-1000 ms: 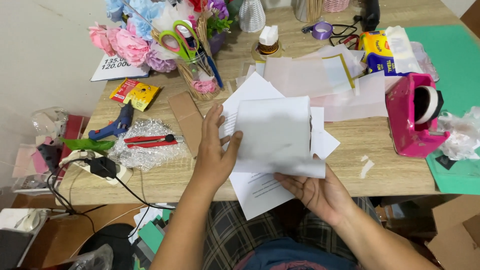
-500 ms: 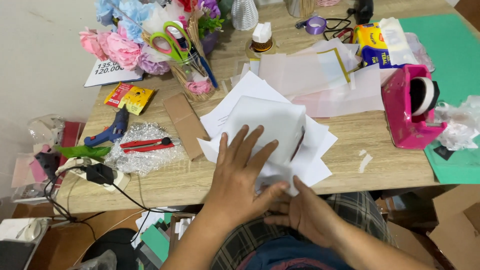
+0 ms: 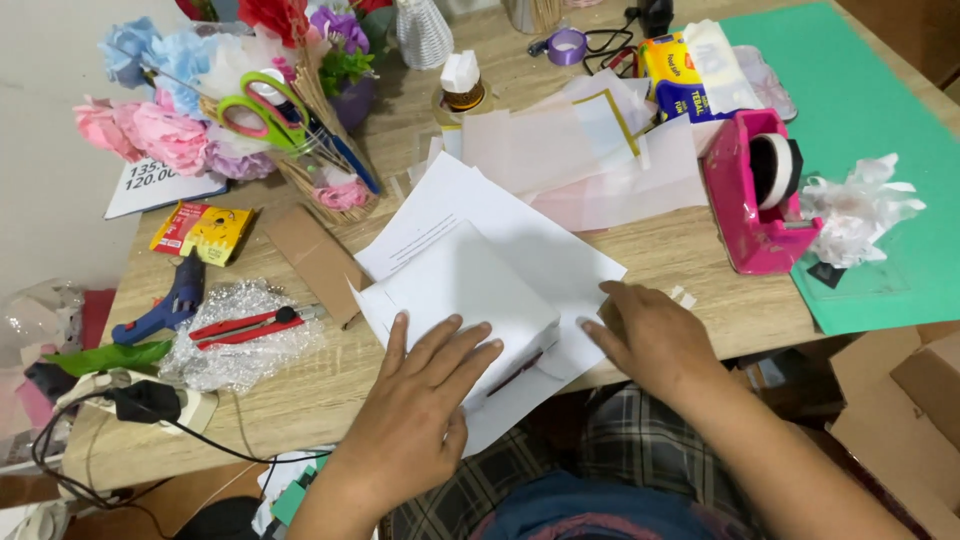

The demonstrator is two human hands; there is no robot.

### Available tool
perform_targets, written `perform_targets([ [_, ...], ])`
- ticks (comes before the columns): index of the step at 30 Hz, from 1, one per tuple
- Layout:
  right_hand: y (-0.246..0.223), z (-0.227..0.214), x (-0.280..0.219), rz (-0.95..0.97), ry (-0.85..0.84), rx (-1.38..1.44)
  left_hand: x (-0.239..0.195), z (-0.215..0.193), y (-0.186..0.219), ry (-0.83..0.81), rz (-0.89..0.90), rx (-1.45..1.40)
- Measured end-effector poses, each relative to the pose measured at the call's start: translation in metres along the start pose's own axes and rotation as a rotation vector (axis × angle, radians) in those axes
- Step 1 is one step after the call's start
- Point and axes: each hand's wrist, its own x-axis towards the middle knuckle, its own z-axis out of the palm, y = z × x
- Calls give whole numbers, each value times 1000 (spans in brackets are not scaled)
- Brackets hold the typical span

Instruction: The person folds a printed paper template into a small box shape and secures the edges with adhesive tape. They repeatedly fold flaps, align edges, and apply tape to hold the structure together.

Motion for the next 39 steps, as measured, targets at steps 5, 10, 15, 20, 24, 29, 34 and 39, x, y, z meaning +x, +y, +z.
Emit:
perform_targets([
  [5, 3, 27, 2, -40, 49, 55, -2, 2, -3, -16, 8, 28],
  [10, -1, 18, -3, 39, -28, 106, -2, 3, -1, -24, 9, 5],
  [15, 1, 8, -1, 95, -104, 134, 1, 3, 2, -1, -4, 13],
  [20, 11, 34, -1, -65, 121, 85, 4, -3, 4, -21, -14, -36],
  [24, 11, 46, 3, -120, 201, 16, 5, -13, -1, 11, -100, -133],
  [29, -16, 10, -3, -30, 17, 2, 14, -16, -38, 188, -511, -313],
  [34, -25, -13, -1, -11, -129, 2, 18, 2, -63, 240, -568, -230],
  [39, -28, -13, -4, -18, -156, 2, 14, 7, -61, 285, -564, -210],
])
